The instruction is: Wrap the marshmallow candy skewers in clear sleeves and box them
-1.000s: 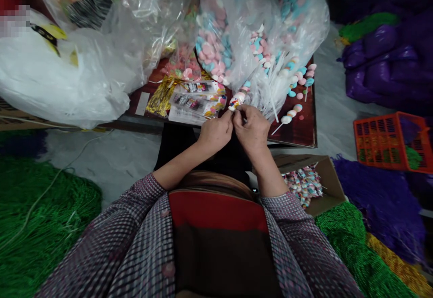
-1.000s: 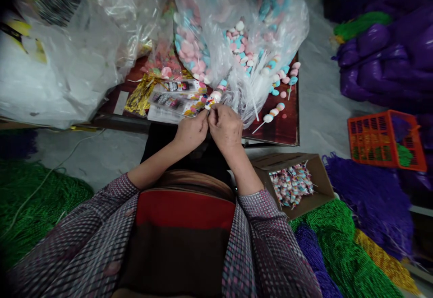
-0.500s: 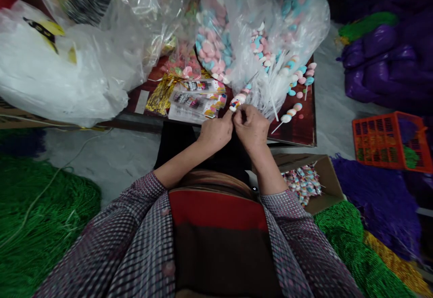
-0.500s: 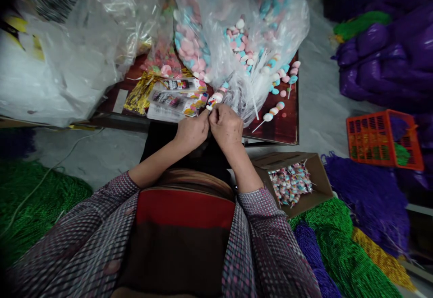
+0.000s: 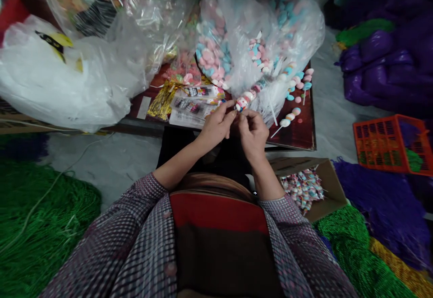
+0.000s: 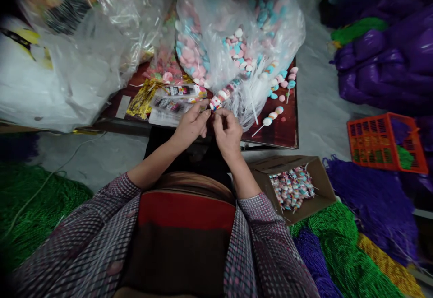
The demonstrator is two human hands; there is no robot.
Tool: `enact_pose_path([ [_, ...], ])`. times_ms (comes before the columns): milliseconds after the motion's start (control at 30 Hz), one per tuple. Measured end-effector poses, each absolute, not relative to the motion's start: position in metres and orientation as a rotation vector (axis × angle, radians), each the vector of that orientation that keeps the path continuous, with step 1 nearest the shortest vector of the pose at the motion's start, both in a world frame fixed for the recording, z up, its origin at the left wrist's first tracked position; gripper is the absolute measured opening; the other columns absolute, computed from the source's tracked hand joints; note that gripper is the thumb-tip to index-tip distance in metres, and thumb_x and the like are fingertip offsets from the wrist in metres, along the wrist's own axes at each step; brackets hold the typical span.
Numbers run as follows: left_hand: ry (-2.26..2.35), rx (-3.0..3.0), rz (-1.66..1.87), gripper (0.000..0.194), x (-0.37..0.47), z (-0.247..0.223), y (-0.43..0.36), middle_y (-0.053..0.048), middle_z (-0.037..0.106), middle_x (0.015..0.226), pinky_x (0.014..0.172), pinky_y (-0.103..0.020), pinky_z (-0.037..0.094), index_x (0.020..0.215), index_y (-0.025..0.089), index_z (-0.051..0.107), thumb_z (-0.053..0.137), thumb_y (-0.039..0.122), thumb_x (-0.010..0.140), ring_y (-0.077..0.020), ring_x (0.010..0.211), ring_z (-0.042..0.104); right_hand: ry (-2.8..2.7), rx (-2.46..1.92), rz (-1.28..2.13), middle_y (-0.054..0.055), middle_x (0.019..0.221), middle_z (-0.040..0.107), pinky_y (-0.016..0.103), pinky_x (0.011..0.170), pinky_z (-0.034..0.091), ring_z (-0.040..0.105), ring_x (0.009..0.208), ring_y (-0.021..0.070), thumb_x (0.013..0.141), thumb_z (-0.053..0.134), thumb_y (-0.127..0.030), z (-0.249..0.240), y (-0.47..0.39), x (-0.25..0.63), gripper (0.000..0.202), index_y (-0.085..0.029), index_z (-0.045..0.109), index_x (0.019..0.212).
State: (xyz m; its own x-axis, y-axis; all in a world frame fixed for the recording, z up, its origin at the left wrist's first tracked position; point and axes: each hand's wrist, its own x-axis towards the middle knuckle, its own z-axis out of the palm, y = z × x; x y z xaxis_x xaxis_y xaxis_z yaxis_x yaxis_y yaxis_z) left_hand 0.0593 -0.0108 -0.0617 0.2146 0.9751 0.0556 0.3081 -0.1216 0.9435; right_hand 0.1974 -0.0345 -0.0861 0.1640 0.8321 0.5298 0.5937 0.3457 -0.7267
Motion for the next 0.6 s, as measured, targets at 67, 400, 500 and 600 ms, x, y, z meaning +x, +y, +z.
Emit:
enact_pose_path([
  [67,1.224,1.672,0.918,0.041,0.06,-0.06,-0.016,0.001,0.071,0.068,0.062,-0.027,0.054,0.144,0.024,0.052,0.043,0.032,0.105,-0.0161,0.056,0.066,-1.399,-1.312,0.479,0.005,0.098,0.076,0.03,0.073,0.06,0.072,0.079,0.0144,0.1,0.053,-0.036,-0.09,-0.033,0.196,0.025,-0.022,0.06,0.119],
  [400,1.242,1.959,0.798,0.06,0.065,-0.059,-0.027,-0.014,0.076,0.127,0.073,-0.029,0.053,0.16,0.021,0.035,0.043,0.026,0.101,-0.0165,0.071,0.07,-1.358,-1.307,0.673,0.009,0.123,0.075,0.037,0.091,0.063,0.072,0.109,0.0185,0.1,0.056,-0.046,-0.082,-0.032,0.19,0.04,-0.025,0.065,0.132],
  [500,1.139,1.961,0.768,0.063,0.061,-0.053,-0.032,-0.009,0.08,0.104,0.068,-0.029,0.052,0.159,0.019,0.039,0.051,0.025,0.097,-0.0163,0.066,0.068,-1.206,-1.304,0.758,0.007,0.113,0.077,0.035,0.084,0.064,0.074,0.097,0.0172,0.098,0.058,-0.047,-0.082,-0.03,0.186,0.039,-0.024,0.068,0.127],
  [600,1.15,1.886,0.877,0.049,0.049,-0.043,-0.031,-0.003,0.077,0.084,0.067,-0.027,0.053,0.148,0.024,0.052,0.053,0.03,0.099,-0.0155,0.067,0.067,-1.093,-1.281,0.87,0.004,0.099,0.077,0.033,0.076,0.063,0.073,0.081,0.0149,0.095,0.062,-0.05,-0.08,-0.031,0.188,0.038,-0.024,0.07,0.121],
])
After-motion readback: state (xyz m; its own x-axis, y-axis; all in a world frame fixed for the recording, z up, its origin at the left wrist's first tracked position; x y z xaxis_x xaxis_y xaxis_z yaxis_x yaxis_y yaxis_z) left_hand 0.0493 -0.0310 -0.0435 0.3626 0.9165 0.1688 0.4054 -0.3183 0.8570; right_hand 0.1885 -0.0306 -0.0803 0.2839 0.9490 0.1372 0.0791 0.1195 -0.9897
